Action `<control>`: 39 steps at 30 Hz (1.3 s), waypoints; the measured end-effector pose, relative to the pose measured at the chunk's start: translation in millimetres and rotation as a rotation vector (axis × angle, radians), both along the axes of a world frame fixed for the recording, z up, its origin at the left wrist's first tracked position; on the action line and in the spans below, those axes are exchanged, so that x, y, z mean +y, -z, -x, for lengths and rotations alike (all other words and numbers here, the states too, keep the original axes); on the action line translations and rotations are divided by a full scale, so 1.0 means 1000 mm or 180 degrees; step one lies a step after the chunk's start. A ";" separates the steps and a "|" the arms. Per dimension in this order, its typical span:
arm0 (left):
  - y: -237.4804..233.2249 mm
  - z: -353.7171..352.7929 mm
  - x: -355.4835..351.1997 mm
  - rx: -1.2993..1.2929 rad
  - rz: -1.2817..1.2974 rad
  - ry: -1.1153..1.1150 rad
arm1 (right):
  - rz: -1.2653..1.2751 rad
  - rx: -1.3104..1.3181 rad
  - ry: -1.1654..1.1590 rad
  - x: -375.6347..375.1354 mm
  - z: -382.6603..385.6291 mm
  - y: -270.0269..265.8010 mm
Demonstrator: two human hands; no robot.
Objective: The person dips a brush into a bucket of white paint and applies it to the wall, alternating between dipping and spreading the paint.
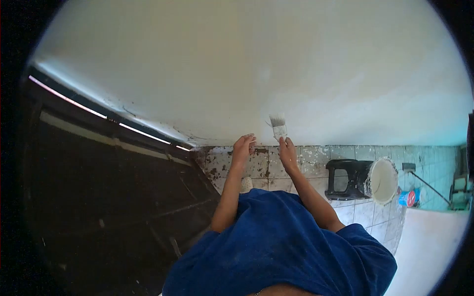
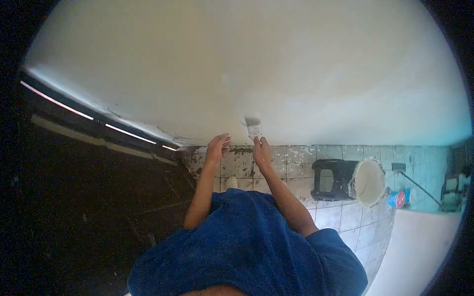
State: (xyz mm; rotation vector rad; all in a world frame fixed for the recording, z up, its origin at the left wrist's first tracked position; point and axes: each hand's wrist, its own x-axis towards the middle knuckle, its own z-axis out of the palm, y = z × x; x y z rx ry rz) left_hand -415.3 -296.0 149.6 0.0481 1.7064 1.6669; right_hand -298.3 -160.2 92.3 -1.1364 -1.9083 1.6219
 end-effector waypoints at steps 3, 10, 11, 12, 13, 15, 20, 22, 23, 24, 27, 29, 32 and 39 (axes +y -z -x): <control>0.001 0.026 -0.012 -0.0068 -0.0037 0.0086 | -0.0089 0.0117 0.0189 -0.018 0.023 -0.018; -0.005 0.057 -0.032 -0.0051 0.0062 0.0526 | -0.0188 0.0357 0.0667 -0.019 0.084 -0.070; -0.005 0.059 -0.035 -0.0040 0.0103 0.0551 | -0.0519 0.0212 0.0832 -0.016 0.091 -0.054; -0.003 0.060 -0.037 -0.0077 0.0114 0.0538 | -0.0846 0.0060 0.0988 -0.012 0.098 -0.026; -0.001 0.061 -0.040 -0.0112 0.0123 0.0524 | -0.1175 -0.0094 0.1140 -0.010 0.104 0.007; 0.002 0.059 -0.049 -0.0171 0.0197 0.0504 | -0.0932 -0.0885 0.0810 -0.009 0.089 0.100; 0.002 0.064 -0.053 0.0052 0.0413 0.0661 | -0.0957 -0.0938 0.0899 0.003 0.079 0.121; 0.002 0.067 -0.044 0.0036 0.0420 0.0814 | -0.0843 -0.0474 0.0903 0.013 0.087 0.042; 0.002 0.069 -0.038 0.0036 0.0424 0.0889 | -0.0576 -0.0172 0.0874 0.010 0.085 -0.013; 0.003 0.071 -0.033 0.0091 0.0375 0.0909 | -0.0471 0.0031 0.0899 0.002 0.080 -0.062; 0.008 0.070 -0.024 0.0179 0.0272 0.0919 | -0.0234 0.0472 0.0968 -0.018 0.070 -0.134; 0.009 0.070 -0.023 0.0189 0.0253 0.0892 | -0.0195 0.0586 0.1047 -0.021 0.076 -0.135; 0.005 0.065 -0.024 0.0102 0.0502 0.0935 | -0.1453 -0.0585 0.1226 -0.004 0.104 -0.003; 0.006 0.064 -0.049 0.0122 0.0726 0.0904 | -0.0585 -0.1306 0.0461 -0.017 0.075 0.116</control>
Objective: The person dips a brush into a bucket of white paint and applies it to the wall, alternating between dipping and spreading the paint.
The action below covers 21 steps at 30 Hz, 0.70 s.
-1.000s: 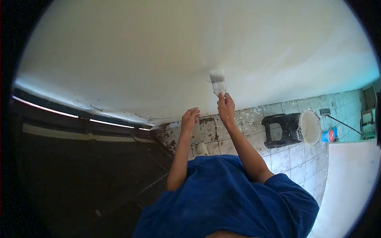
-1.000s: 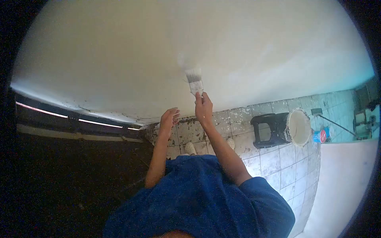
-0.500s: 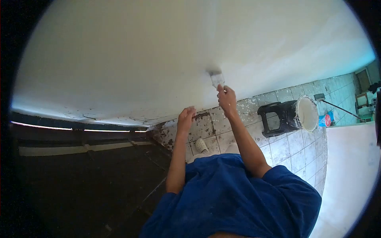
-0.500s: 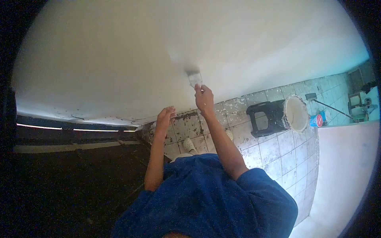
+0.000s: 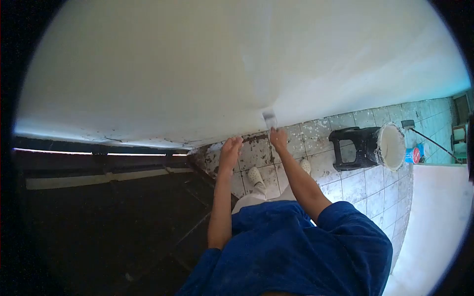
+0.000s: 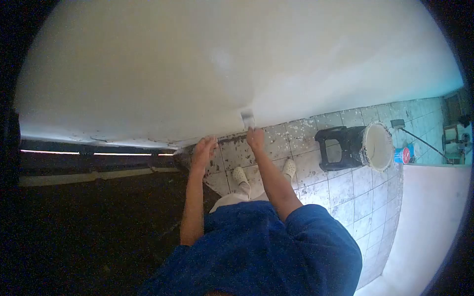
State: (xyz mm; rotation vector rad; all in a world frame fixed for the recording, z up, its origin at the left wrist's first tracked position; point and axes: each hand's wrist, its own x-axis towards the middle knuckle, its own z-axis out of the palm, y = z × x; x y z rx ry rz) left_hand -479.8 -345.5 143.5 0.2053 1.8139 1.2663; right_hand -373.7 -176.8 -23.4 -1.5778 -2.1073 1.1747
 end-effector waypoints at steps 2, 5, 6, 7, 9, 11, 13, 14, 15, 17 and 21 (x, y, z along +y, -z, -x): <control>0.005 0.005 -0.008 -0.0007 -0.0051 -0.0009 | -0.0672 0.0348 0.0052 0.009 0.012 -0.042; -0.013 0.002 -0.008 -0.0037 0.0002 -0.0150 | -0.0339 0.1202 0.0316 0.005 0.014 -0.166; -0.007 0.003 -0.010 -0.0075 -0.0061 -0.0199 | -0.0100 0.1334 0.0305 -0.003 0.007 -0.215; 0.003 0.005 -0.011 -0.0114 -0.0127 -0.0254 | 0.0137 0.1463 0.0288 -0.008 0.005 -0.239; 0.010 0.003 -0.011 -0.0180 -0.0232 -0.0376 | 0.0191 0.1590 0.0377 -0.013 0.014 -0.245; 0.009 0.000 -0.010 -0.0216 -0.0294 -0.0497 | -0.0240 0.1368 0.0429 -0.013 0.023 -0.219; 0.012 0.002 -0.013 -0.0176 -0.0160 -0.0414 | -0.1184 0.0803 0.0461 -0.006 0.043 -0.105; 0.014 0.002 -0.015 -0.0152 -0.0095 -0.0364 | -0.1117 0.0401 0.0263 -0.009 0.039 -0.048; 0.014 0.002 -0.017 -0.0155 -0.0104 -0.0377 | -0.1049 0.0005 0.0070 -0.013 0.028 0.003; 0.009 0.004 -0.024 -0.0157 -0.0105 -0.0400 | -0.0309 -0.0738 -0.0353 -0.013 0.008 0.058; 0.006 0.008 -0.033 -0.0164 -0.0191 -0.0523 | -0.0281 0.0453 0.0171 -0.004 0.016 -0.023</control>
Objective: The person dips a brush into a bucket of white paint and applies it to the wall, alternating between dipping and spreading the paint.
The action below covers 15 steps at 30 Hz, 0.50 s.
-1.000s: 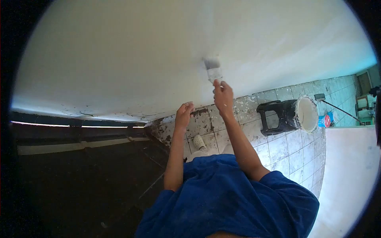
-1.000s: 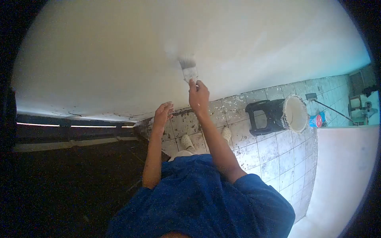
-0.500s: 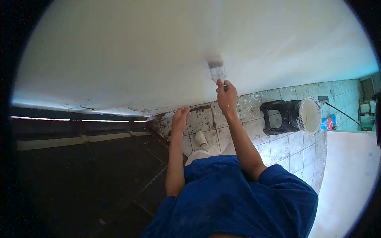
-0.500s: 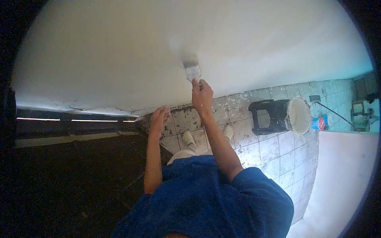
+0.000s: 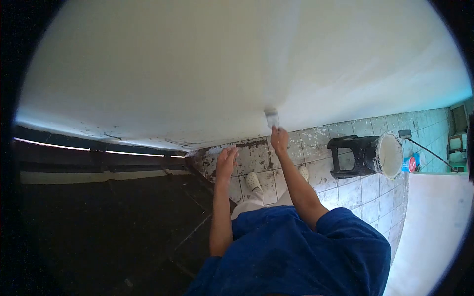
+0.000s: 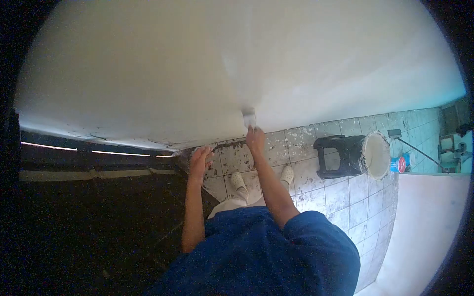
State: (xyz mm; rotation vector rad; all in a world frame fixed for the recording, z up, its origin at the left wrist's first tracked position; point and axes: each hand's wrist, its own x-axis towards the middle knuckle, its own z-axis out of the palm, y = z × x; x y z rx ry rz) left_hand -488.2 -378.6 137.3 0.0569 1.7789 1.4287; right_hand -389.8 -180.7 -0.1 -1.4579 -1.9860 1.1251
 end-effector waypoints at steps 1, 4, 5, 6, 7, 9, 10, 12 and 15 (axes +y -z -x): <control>0.000 0.002 0.001 -0.0031 -0.0032 -0.0009 | -0.0038 0.0303 0.0095 0.003 0.010 -0.046; -0.001 0.004 0.003 -0.0049 -0.0099 -0.0033 | 0.0151 0.1101 0.0183 -0.014 0.005 -0.178; 0.001 0.003 0.004 -0.0052 -0.0111 -0.0050 | 0.0272 0.1339 0.0172 -0.020 0.002 -0.196; 0.003 0.001 0.006 -0.0085 -0.0110 -0.0058 | 0.0111 0.1259 0.0208 -0.022 0.006 -0.194; 0.005 0.000 0.006 -0.0115 -0.0096 -0.0064 | -0.0038 0.1183 0.0246 -0.025 0.011 -0.188; 0.013 -0.002 0.005 -0.0156 -0.0045 -0.0063 | -0.0280 0.0931 0.0328 -0.019 0.027 -0.133; 0.019 -0.005 0.003 -0.0166 -0.0016 -0.0055 | -0.0493 0.0566 0.0380 -0.014 0.033 -0.067; 0.027 -0.004 -0.004 -0.0152 0.0120 0.0012 | -0.0551 -0.0246 0.0099 -0.015 0.029 0.041; 0.027 -0.001 -0.015 -0.0116 0.0316 0.0023 | -0.0209 -0.0686 -0.0220 -0.015 0.013 0.075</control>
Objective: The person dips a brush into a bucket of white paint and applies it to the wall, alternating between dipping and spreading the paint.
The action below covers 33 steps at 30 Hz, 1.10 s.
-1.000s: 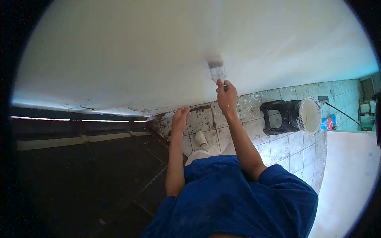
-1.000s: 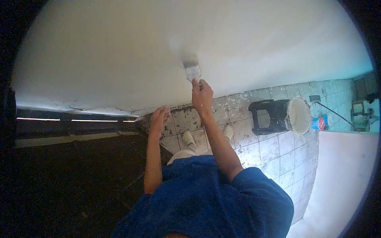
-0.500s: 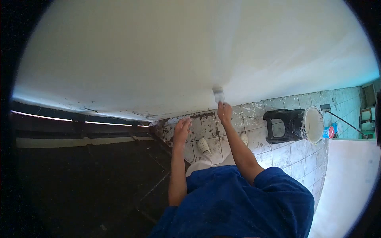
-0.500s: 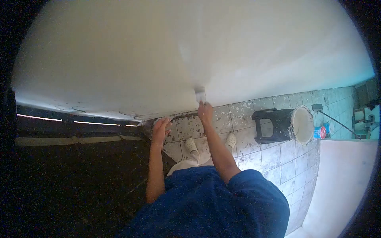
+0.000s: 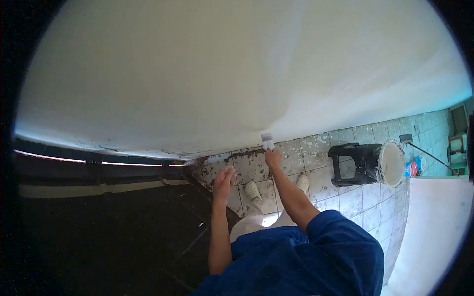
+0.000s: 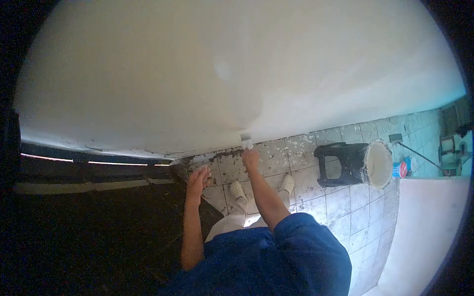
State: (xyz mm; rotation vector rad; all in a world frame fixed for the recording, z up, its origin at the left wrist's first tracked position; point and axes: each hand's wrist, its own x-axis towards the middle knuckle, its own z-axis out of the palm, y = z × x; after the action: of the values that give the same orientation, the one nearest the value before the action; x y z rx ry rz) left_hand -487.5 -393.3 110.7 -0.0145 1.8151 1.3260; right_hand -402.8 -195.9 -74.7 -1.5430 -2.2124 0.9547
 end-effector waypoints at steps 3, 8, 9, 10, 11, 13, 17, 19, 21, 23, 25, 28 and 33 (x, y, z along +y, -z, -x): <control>-0.010 -0.004 -0.005 -0.0016 -0.0097 -0.0232 | -0.0130 0.0692 0.0323 0.009 0.005 -0.047; -0.001 0.007 -0.005 0.0002 -0.0295 -0.0198 | 0.0298 0.1860 0.0287 0.002 -0.011 -0.248; -0.007 0.006 -0.001 0.0002 -0.0303 -0.0196 | 0.0308 0.2109 0.0289 -0.002 -0.013 -0.282; -0.016 0.006 0.005 0.0007 -0.0312 -0.0197 | 0.0319 0.2363 0.0287 -0.002 -0.011 -0.298; -0.021 0.005 0.008 0.0015 -0.0321 -0.0205 | 0.0193 0.2303 0.0283 0.005 -0.004 -0.292; -0.002 0.005 0.009 -0.0087 -0.0451 -0.0205 | -0.0040 0.2201 0.0284 0.021 0.015 -0.255; -0.002 0.003 0.012 0.0066 -0.0204 -0.0002 | -0.0284 0.0542 0.0445 0.005 -0.002 -0.062; -0.018 -0.006 0.012 0.0046 -0.0089 -0.0023 | 0.0315 0.0108 0.0551 -0.005 -0.038 -0.009; -0.021 0.000 0.012 0.0073 -0.0115 0.0003 | 0.0406 0.0109 0.0596 0.007 -0.037 -0.014; -0.008 0.000 0.007 0.0019 -0.0237 0.0048 | -0.0044 0.0217 0.0487 0.032 -0.037 -0.061; -0.018 -0.005 0.018 -0.0018 -0.0266 0.0132 | 0.0315 0.1773 0.0638 0.047 -0.029 -0.197; -0.025 -0.007 0.034 -0.0055 -0.0332 0.0179 | 0.0114 0.2108 0.0621 0.034 -0.039 -0.283; -0.021 -0.012 0.050 -0.0015 -0.0093 0.0434 | -0.0510 0.0867 0.0876 0.054 -0.025 -0.089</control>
State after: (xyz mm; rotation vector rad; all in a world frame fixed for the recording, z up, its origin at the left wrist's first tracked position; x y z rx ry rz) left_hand -475.7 -343.5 131.4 0.1198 1.7603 1.2546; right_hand -378.2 -141.4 13.9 -1.4954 -1.7893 0.8257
